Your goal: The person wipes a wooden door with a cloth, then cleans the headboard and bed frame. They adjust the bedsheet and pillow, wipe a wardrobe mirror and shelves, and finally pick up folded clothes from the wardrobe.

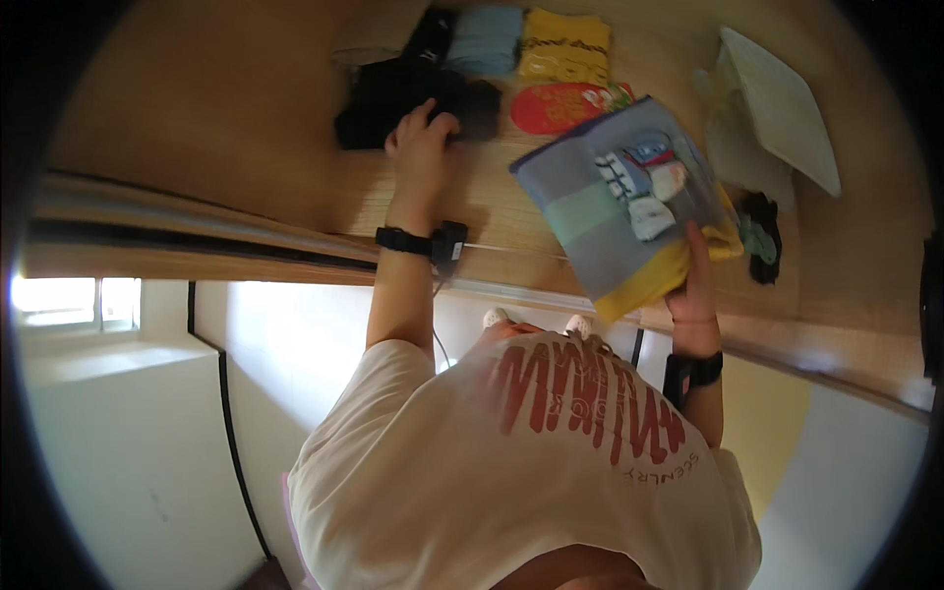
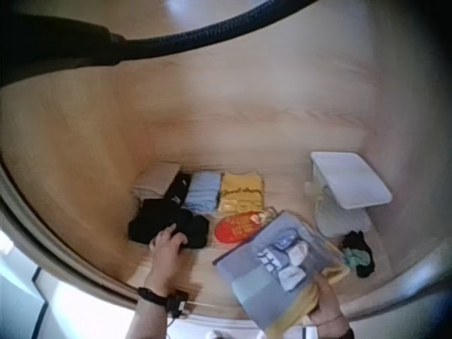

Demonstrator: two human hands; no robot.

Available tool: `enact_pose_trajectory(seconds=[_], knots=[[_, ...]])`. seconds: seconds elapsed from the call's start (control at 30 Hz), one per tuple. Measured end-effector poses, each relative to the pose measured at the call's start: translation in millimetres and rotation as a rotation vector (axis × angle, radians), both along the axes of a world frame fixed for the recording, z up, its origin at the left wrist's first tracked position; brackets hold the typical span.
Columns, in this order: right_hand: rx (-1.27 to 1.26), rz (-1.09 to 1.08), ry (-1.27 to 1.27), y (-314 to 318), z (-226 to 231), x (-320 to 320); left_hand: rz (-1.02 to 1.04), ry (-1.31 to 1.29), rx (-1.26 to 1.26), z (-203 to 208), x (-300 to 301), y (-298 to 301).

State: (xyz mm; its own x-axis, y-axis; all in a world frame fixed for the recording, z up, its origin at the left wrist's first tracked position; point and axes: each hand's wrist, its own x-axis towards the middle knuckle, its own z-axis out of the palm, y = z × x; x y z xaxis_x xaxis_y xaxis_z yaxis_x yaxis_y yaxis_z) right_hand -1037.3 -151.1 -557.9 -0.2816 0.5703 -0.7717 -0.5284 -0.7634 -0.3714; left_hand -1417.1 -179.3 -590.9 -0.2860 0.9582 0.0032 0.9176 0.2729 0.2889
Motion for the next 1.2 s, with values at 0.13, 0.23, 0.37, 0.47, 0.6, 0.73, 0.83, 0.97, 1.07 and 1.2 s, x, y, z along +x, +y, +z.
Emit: enact_pose_trajectory(seconds=[0.13, 0.23, 0.37, 0.47, 0.6, 0.73, 0.83, 0.97, 1.07, 1.2], knots=[[-0.020, -0.077, -0.031, 30, -39, 52, -0.144, -0.088, 0.166, -15, 54, 31], [-0.011, -0.096, -0.039, 43, -50, 83, -0.227, -0.157, 0.292, -6, 89, 54], [-0.003, -0.085, 0.032, 48, -51, 94, -0.358, -0.249, 0.349, 19, 133, 69], [0.033, -0.037, 0.063, 53, -54, 97, -0.558, -0.334, 0.343, 32, 186, 78], [0.103, -0.041, 0.122, 45, -34, 82, -0.797, -0.438, 0.275, 40, 245, 81], [0.197, -0.073, 0.103, 25, -6, 50, -0.857, -0.363, 0.177, 46, 231, 64], [0.297, -0.042, 0.114, -2, 11, 7, -0.881, -0.387, 0.101, 76, 177, 32], [0.197, -0.053, -0.004, -32, 52, -45, -0.631, -0.714, 0.269, 96, 76, -4], [0.118, -0.135, -0.071, -34, 53, -48, -0.171, -0.101, 0.156, 77, -7, -33], [0.084, -0.169, -0.071, -31, 55, -50, 0.270, 0.281, -0.149, 42, -81, -71]])
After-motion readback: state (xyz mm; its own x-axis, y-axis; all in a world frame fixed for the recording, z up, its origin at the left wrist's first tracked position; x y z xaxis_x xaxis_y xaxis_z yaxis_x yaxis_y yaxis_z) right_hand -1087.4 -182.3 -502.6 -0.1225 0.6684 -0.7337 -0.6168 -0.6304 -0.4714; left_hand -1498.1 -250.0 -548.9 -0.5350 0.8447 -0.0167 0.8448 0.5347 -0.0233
